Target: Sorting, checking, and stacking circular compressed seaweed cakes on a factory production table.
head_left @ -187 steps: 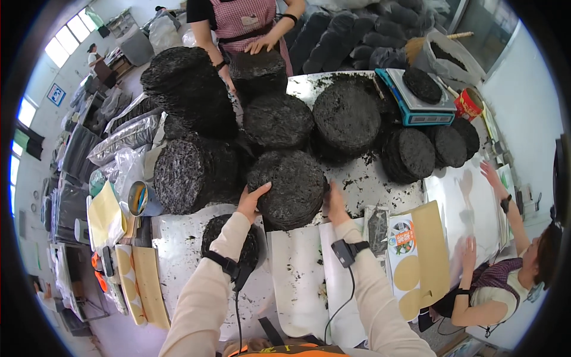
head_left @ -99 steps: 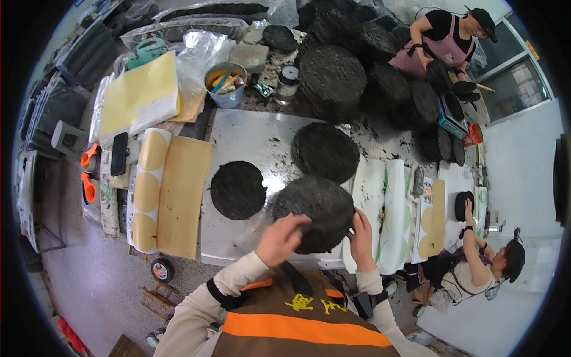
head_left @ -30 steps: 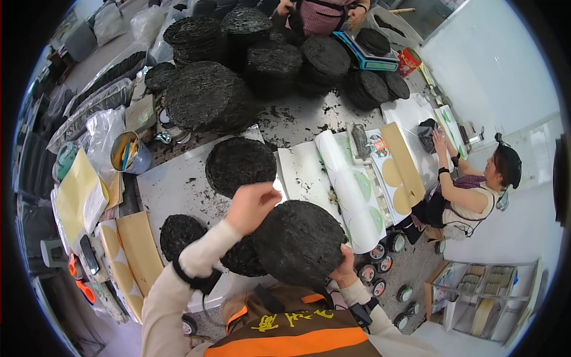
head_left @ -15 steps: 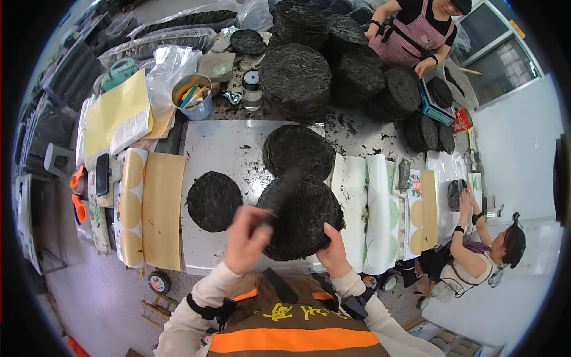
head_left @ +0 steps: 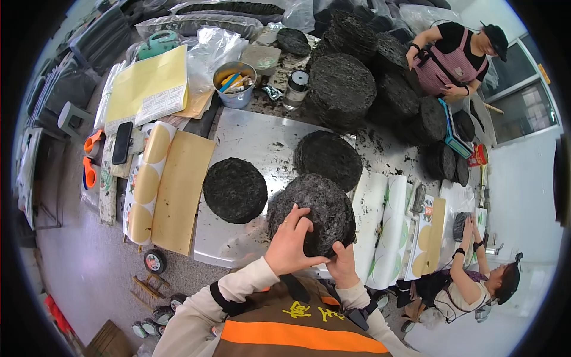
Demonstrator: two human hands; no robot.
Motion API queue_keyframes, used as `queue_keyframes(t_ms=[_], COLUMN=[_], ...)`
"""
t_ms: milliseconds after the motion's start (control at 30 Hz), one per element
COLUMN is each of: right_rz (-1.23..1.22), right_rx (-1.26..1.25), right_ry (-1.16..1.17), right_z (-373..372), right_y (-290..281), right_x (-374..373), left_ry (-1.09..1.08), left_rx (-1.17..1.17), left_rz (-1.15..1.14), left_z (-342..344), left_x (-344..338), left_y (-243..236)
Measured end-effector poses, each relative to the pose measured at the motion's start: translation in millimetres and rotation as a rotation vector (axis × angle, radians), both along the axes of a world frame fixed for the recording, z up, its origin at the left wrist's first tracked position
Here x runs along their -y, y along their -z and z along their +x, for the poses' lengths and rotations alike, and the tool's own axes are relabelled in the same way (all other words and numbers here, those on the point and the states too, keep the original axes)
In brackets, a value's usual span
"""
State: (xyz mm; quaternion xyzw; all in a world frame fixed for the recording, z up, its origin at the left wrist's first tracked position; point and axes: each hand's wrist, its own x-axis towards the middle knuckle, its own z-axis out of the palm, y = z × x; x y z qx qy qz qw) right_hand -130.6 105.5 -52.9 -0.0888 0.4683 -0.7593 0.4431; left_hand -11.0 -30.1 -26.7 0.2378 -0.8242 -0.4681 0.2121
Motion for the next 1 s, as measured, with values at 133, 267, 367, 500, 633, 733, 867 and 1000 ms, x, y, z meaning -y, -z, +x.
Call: queue_keyframes(t_ms=[133,267,367,500,633,733,867,1000], right_rz=[0.024,0.041,0.031,0.056,0.038,-0.029,0.028,0.019], right_rx=[0.091,0.274,0.288,0.208,-0.005,0.038,0.109,0.285], right_ry=[-0.009,0.099,0.106,0.049,-0.030,-0.058,-0.036,0.030], right_z=[-15,-19,-18,-10,2,0,-6,-15], right_y=[11,18,21,23,10,11,3,9], right_x=[1,-4,-4,-11,3,3,14,8], left_ry=[0.122,-0.688,-0.774,-0.183,0.074,0.146,-0.182,-0.767], left_rx=[-0.286,-0.016,0.206,-0.082,0.020,-0.079,-0.110,0.063], left_rz=[0.842,0.065,-0.162,0.118,0.017,0.224,0.437,0.061], left_z=[19,77,100,32,5,13,32,89], left_x=[39,114,121,56,3,16,44,112], left_y=[13,80,148,73,14,12,21,100])
